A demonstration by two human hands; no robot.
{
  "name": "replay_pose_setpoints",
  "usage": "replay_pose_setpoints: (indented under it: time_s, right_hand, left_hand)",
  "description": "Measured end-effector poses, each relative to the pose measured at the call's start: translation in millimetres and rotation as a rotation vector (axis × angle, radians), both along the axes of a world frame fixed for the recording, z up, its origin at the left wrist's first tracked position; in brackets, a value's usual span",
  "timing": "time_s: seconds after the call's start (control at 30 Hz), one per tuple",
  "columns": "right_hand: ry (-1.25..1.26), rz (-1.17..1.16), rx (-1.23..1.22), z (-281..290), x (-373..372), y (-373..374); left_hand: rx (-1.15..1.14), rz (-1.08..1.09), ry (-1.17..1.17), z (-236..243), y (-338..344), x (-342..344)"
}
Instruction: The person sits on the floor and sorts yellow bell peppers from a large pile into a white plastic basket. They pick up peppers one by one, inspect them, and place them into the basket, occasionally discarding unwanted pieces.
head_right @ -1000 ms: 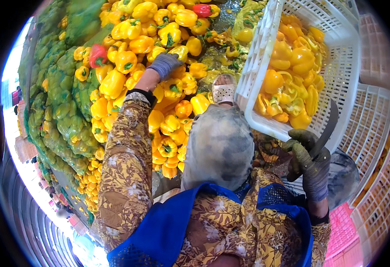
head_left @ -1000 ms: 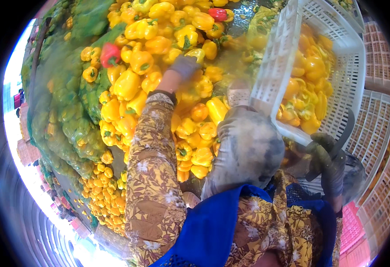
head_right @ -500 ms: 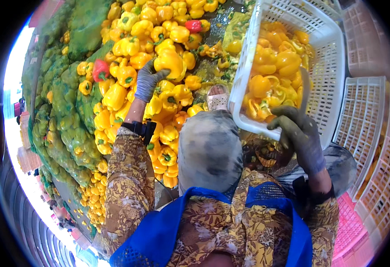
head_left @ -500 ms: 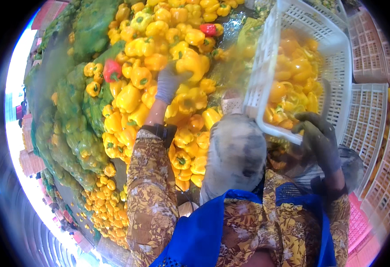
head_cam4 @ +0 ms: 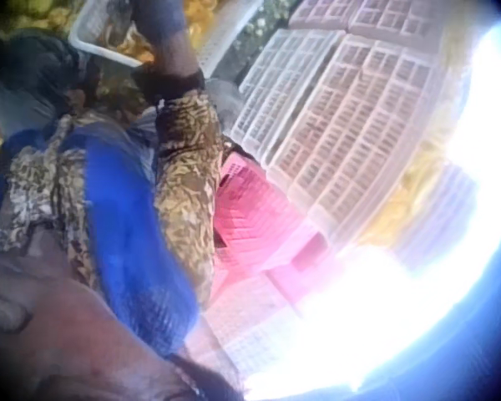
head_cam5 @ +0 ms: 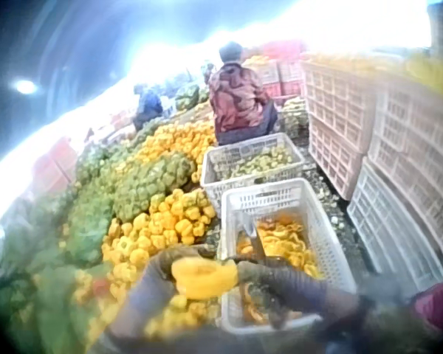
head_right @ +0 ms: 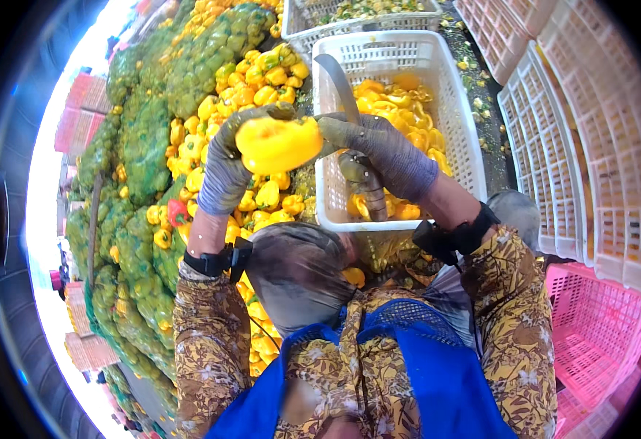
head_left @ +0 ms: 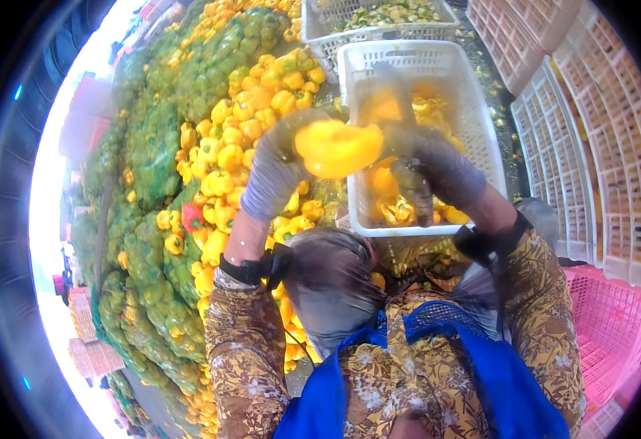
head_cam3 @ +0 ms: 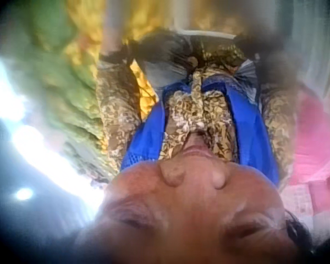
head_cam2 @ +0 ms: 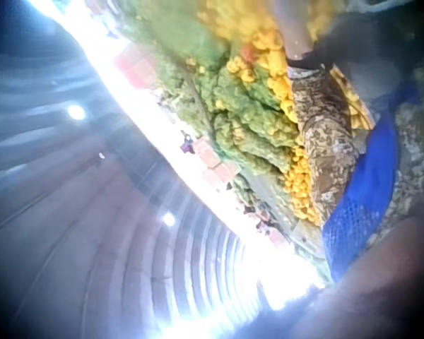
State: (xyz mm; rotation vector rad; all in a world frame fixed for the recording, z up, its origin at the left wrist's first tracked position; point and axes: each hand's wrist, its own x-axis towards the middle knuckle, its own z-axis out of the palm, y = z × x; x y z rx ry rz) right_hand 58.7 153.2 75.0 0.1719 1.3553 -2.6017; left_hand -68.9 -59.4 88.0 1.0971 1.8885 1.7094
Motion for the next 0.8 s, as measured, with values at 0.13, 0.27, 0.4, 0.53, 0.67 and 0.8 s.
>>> replay_pose_setpoints:
  time_s: [0.13, 0.27, 0.4, 0.53, 0.67, 0.8]
  right_hand:
    - [0.110, -0.081, -0.042, -10.6, 11.0, 13.6]
    - [0.213, -0.252, 0.133, -7.9, 17.4, 19.8]
    - [0.340, -0.361, 0.257, -19.6, 14.8, 18.5]
    - [0.373, -0.290, 0.509, -29.4, 14.1, 14.9]
    - [0.558, -0.200, 0.784, -29.0, 17.0, 15.8]
    - [0.669, -0.158, 1.199, -31.1, 10.9, 12.3]
  left_hand:
    - [-0.111, -0.013, 0.402, 8.7, 31.2, 21.7]
    - [-0.122, 0.055, 0.136, -5.9, 45.7, 47.8]
    - [0.168, -0.048, -0.957, -4.2, 38.7, 70.1]
    - [0.004, -0.011, -0.685, -32.7, 33.9, 74.6]
    - [-0.135, -0.054, -0.567, -19.7, 38.8, 73.9]
    - [-0.217, -0.054, -0.619, -24.9, 26.6, 65.1]
